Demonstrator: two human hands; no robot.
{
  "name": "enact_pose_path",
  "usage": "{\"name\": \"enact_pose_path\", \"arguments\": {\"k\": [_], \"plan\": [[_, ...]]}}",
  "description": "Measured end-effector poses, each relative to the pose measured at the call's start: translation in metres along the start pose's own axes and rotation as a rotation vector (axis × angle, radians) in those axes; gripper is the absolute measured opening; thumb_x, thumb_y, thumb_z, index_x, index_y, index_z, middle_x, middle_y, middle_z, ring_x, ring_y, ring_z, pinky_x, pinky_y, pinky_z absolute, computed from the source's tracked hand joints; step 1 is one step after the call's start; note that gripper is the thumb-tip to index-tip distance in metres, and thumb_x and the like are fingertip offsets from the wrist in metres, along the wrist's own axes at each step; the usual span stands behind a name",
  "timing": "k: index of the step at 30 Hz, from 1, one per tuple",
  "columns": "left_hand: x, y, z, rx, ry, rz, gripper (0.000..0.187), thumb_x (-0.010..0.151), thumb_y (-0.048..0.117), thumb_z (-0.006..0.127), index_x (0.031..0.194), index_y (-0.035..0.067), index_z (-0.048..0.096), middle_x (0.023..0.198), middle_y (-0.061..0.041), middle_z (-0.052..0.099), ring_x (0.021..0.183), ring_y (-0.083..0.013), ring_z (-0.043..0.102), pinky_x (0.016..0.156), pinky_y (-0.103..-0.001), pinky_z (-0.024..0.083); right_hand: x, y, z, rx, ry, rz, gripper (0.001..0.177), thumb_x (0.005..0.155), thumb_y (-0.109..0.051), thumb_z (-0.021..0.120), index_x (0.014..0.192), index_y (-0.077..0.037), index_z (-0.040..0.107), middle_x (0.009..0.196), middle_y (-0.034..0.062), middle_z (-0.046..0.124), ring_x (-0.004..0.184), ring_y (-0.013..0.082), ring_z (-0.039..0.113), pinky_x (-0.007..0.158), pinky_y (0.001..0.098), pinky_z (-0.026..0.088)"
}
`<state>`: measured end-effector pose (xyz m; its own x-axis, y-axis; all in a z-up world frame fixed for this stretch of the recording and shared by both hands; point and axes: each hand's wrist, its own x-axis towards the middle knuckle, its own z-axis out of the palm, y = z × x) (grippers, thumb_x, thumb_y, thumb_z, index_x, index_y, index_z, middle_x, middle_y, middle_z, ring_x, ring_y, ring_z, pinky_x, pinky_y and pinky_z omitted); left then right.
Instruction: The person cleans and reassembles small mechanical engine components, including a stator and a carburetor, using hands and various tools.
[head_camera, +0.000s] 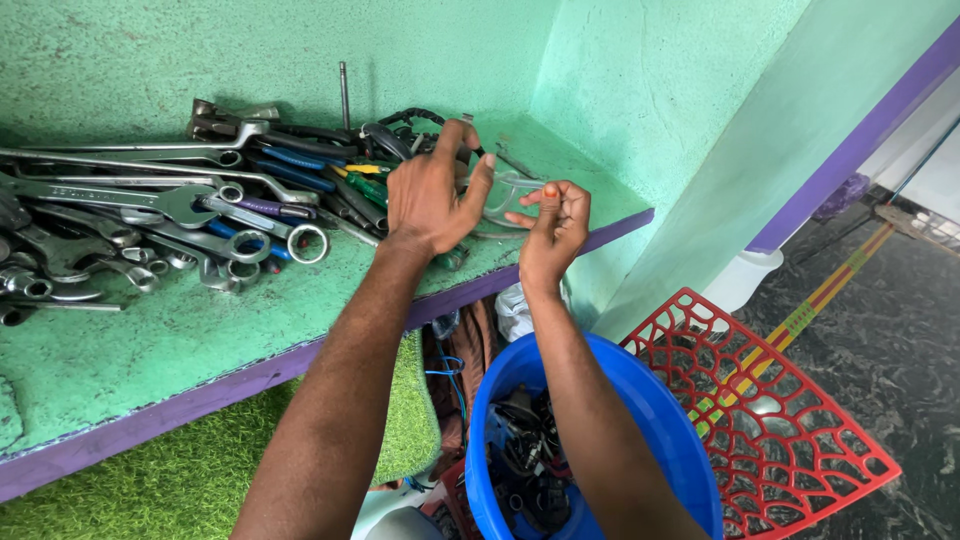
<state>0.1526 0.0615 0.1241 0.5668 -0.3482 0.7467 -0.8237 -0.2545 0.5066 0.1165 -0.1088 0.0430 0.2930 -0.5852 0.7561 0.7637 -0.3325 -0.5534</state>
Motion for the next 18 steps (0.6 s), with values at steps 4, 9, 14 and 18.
{"name": "enact_pose_path", "arguments": {"k": [4, 9, 14, 18], "plan": [[-0.001, 0.007, -0.004, -0.023, -0.014, -0.006, 0.037, 0.096, 0.038, 0.063, 0.12, 0.011, 0.054, 0.07, -0.012, 0.07, 0.064, -0.0338, 0.07, 0.062, -0.049, 0.048, 0.001, 0.004, -0.004, 0.061, 0.029, 0.024, 0.018, 0.108, -0.019, 0.057, 0.113, -0.002, 0.055, 0.095, 0.0082, 0.062, 0.082, 0.0144, 0.066, 0.063, 0.0331, 0.065], [-0.003, 0.007, -0.013, -0.082, -0.029, 0.073, 0.026, 0.093, 0.03, 0.069, 0.109, 0.009, 0.066, 0.078, -0.013, 0.069, 0.068, -0.0316, 0.07, 0.063, -0.045, 0.053, 0.006, -0.005, -0.028, 0.235, -0.163, 0.084, 0.024, 0.112, -0.023, 0.058, 0.111, 0.0, 0.061, 0.105, 0.0121, 0.067, 0.094, 0.0184, 0.068, 0.075, 0.0357, 0.062], [-0.013, 0.017, -0.004, -0.172, -0.049, 0.158, 0.023, 0.099, 0.021, 0.067, 0.113, 0.002, 0.066, 0.1, -0.02, 0.071, 0.08, -0.0328, 0.071, 0.072, -0.044, 0.055, -0.006, -0.044, -0.053, 0.172, -0.206, 0.188, 0.031, 0.108, -0.026, 0.058, 0.124, 0.0, 0.059, 0.121, 0.0161, 0.067, 0.103, 0.0206, 0.068, 0.079, 0.0352, 0.063], [-0.053, 0.039, 0.023, -0.234, -0.04, 0.279, 0.022, 0.099, 0.016, 0.068, 0.115, 0.0, 0.066, 0.109, -0.022, 0.07, 0.097, -0.037, 0.071, 0.084, -0.045, 0.056, -0.032, -0.075, -0.09, 0.095, -0.279, 0.251, 0.041, 0.106, -0.027, 0.056, 0.139, -0.003, 0.053, 0.133, 0.0163, 0.065, 0.106, 0.0198, 0.068, 0.08, 0.0327, 0.062]]}}
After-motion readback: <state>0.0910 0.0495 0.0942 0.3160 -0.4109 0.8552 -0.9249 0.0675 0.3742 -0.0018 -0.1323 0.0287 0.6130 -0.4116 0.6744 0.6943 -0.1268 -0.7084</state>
